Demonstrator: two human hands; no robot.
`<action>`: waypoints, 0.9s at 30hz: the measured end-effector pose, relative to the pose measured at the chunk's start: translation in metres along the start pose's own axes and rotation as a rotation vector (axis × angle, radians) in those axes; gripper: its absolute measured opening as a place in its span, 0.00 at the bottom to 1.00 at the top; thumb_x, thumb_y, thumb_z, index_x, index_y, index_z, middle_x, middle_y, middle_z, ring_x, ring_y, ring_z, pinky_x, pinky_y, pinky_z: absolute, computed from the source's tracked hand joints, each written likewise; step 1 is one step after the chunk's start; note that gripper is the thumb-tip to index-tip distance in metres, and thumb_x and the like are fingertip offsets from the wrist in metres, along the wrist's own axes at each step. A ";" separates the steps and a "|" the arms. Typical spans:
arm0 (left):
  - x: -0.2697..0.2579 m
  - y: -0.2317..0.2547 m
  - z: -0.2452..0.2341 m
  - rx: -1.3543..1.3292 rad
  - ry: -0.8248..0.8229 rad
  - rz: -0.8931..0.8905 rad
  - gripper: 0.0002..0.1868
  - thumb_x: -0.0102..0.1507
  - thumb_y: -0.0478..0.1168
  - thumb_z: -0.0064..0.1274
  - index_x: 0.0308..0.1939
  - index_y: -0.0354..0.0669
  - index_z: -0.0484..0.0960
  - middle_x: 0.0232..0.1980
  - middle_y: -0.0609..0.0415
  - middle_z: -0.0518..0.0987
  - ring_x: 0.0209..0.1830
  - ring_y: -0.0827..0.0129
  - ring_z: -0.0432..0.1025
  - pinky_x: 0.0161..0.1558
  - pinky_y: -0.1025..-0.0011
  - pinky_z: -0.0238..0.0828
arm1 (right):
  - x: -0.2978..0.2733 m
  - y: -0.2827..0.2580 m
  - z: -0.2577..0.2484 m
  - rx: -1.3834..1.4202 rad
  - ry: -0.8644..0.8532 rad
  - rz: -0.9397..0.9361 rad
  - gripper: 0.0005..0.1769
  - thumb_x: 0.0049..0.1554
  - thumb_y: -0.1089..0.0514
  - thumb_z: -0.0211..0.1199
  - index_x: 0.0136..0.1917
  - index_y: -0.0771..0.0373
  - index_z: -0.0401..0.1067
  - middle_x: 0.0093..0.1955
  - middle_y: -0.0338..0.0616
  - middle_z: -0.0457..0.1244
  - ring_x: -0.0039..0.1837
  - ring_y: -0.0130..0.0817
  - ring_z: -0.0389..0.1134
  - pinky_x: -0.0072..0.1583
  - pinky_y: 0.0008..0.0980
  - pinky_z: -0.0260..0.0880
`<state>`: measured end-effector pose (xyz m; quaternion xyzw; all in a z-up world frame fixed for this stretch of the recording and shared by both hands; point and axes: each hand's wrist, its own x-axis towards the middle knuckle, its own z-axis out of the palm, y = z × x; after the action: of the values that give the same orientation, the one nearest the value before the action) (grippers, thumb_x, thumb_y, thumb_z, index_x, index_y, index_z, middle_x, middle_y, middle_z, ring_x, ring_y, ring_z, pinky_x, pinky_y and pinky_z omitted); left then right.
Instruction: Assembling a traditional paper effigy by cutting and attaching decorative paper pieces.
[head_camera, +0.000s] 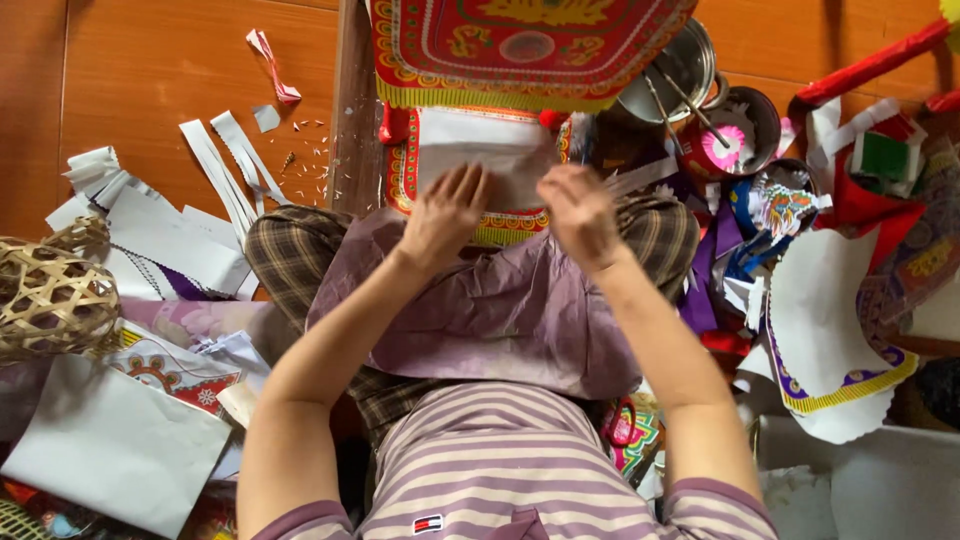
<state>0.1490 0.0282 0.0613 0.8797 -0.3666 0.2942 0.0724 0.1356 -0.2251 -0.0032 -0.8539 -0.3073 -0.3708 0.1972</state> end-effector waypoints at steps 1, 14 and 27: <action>-0.016 0.003 0.017 -0.040 -0.096 0.004 0.10 0.66 0.39 0.55 0.51 0.45 0.80 0.46 0.51 0.83 0.50 0.60 0.79 0.49 0.66 0.78 | -0.010 -0.008 0.011 -0.042 -0.092 0.024 0.07 0.56 0.69 0.63 0.46 0.61 0.78 0.49 0.44 0.66 0.55 0.42 0.69 0.55 0.37 0.72; -0.136 -0.010 0.179 -0.144 -0.738 -0.127 0.09 0.59 0.36 0.51 0.26 0.47 0.86 0.23 0.51 0.81 0.26 0.57 0.80 0.24 0.59 0.76 | -0.071 0.001 0.086 0.059 -0.994 0.421 0.10 0.52 0.66 0.57 0.49 0.59 0.71 0.47 0.46 0.67 0.57 0.49 0.70 0.55 0.49 0.74; -0.119 -0.014 0.192 0.131 -0.191 -0.057 0.05 0.57 0.37 0.53 0.25 0.48 0.76 0.33 0.57 0.66 0.32 0.66 0.67 0.27 0.69 0.63 | -0.068 0.013 0.098 -0.163 -0.833 0.360 0.11 0.47 0.62 0.66 0.46 0.57 0.72 0.47 0.44 0.62 0.58 0.46 0.63 0.59 0.50 0.64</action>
<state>0.1818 0.0442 -0.1618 0.9166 -0.3268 0.2301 -0.0120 0.1580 -0.2049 -0.1188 -0.9827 -0.1769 0.0214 0.0503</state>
